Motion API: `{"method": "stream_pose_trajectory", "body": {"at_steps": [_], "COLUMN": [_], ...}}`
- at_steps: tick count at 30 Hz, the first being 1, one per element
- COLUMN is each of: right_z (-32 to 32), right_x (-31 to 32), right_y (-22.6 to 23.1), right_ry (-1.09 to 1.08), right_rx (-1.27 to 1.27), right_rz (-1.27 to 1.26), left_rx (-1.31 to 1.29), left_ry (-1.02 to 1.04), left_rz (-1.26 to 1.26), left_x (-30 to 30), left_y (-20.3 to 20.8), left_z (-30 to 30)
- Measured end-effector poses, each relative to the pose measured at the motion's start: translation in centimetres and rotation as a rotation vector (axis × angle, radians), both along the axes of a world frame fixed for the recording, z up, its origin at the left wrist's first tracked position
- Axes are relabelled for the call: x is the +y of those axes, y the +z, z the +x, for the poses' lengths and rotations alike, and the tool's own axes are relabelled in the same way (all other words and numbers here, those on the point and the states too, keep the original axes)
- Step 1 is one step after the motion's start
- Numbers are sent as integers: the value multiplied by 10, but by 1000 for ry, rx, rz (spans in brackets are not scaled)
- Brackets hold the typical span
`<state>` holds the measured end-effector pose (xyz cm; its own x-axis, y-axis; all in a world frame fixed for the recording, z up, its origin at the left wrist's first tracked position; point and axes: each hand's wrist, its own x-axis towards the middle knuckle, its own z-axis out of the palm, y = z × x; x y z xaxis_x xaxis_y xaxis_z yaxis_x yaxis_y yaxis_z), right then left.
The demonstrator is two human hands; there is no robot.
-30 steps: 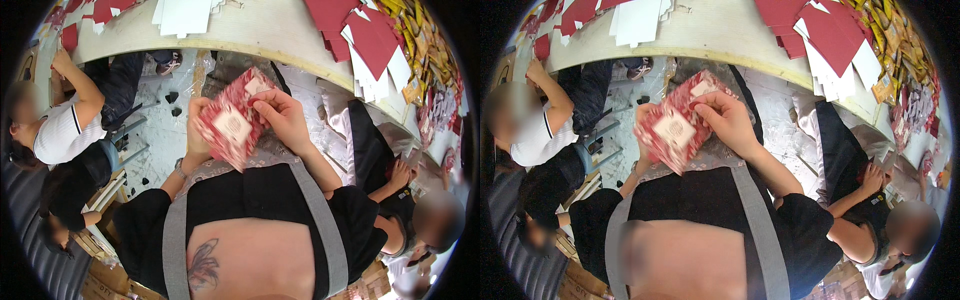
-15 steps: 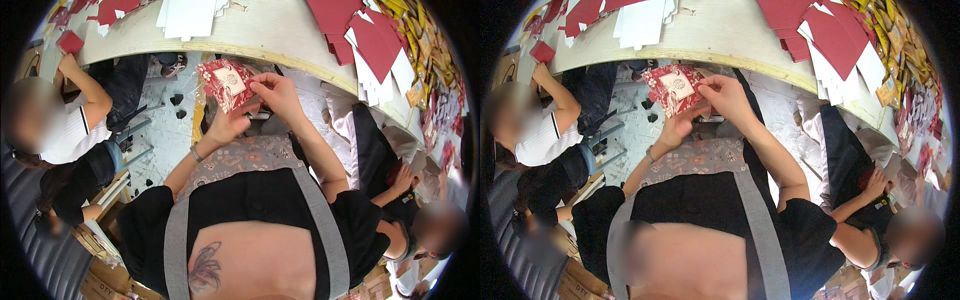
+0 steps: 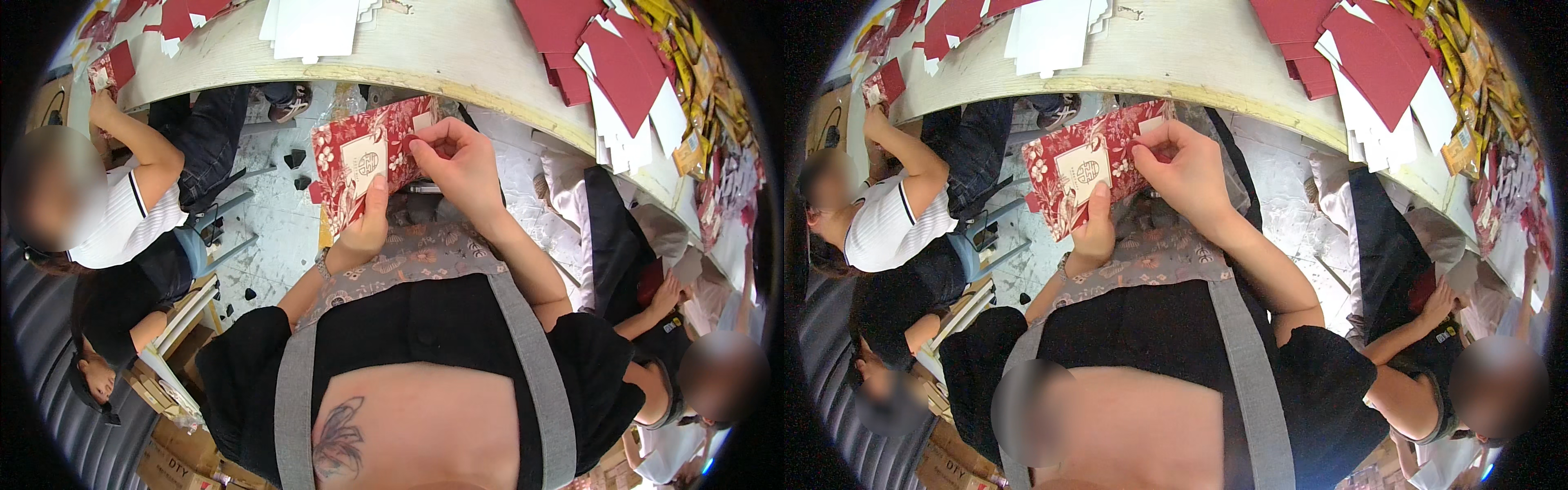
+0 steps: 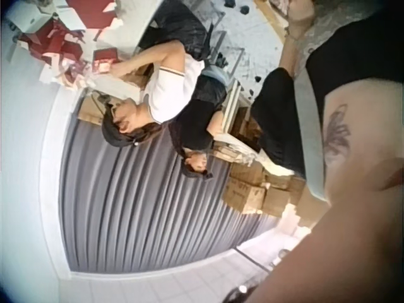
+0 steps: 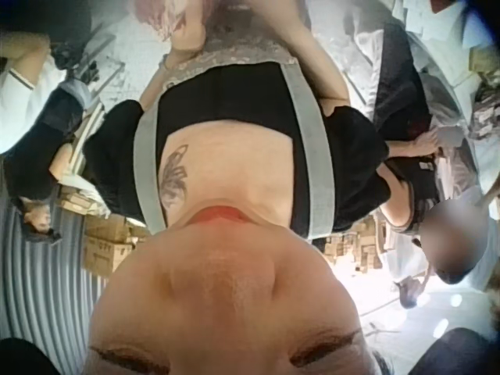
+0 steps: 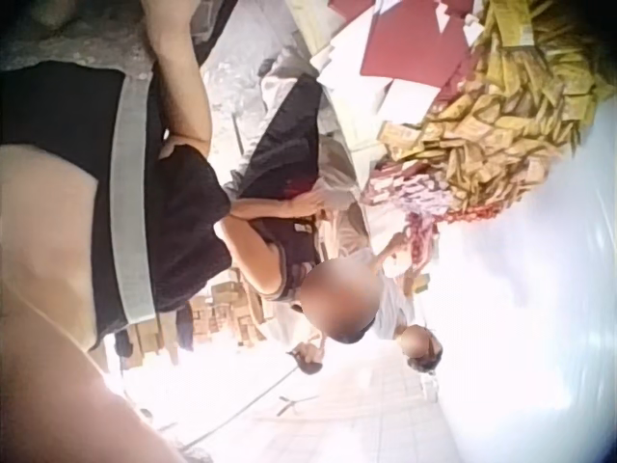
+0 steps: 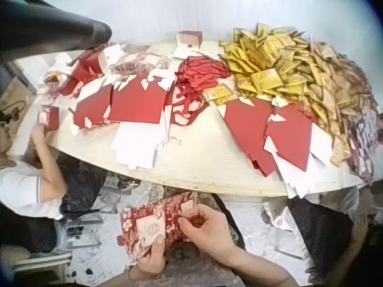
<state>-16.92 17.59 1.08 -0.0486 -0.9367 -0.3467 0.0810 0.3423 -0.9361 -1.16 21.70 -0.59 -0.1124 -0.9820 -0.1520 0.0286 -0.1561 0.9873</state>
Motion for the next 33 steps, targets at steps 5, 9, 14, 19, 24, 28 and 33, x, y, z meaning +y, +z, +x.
{"method": "stream_pose_trajectory", "body": {"at_steps": [5,9,14,19,24,28,33], "right_z": [3,-8,-22,-24,-10,-1,-6], "right_x": [7,-2,-8,1,4,7,-3], "right_y": [-6,-12,-16,-23,-27,-28,-7], "right_ry": [2,129,191,149,227,226,514], "right_rx": [-16,25,-118,-49,-234,48,389], "right_rz": [-11,38,191,89,151,2,-411], "left_rx": [-103,-337,258,-70,174,-13,-21], "left_ry": [-118,-370,-530,-711,-282,-264,-257], "left_rz": [-26,-348,237,-6,310,269,194], "left_x": [-1,-20,-35,-48,-46,-48,-48], "left_y": [8,20,16,25,15,8,-6], "left_z": [1,1,27,25,19,15,20]}}
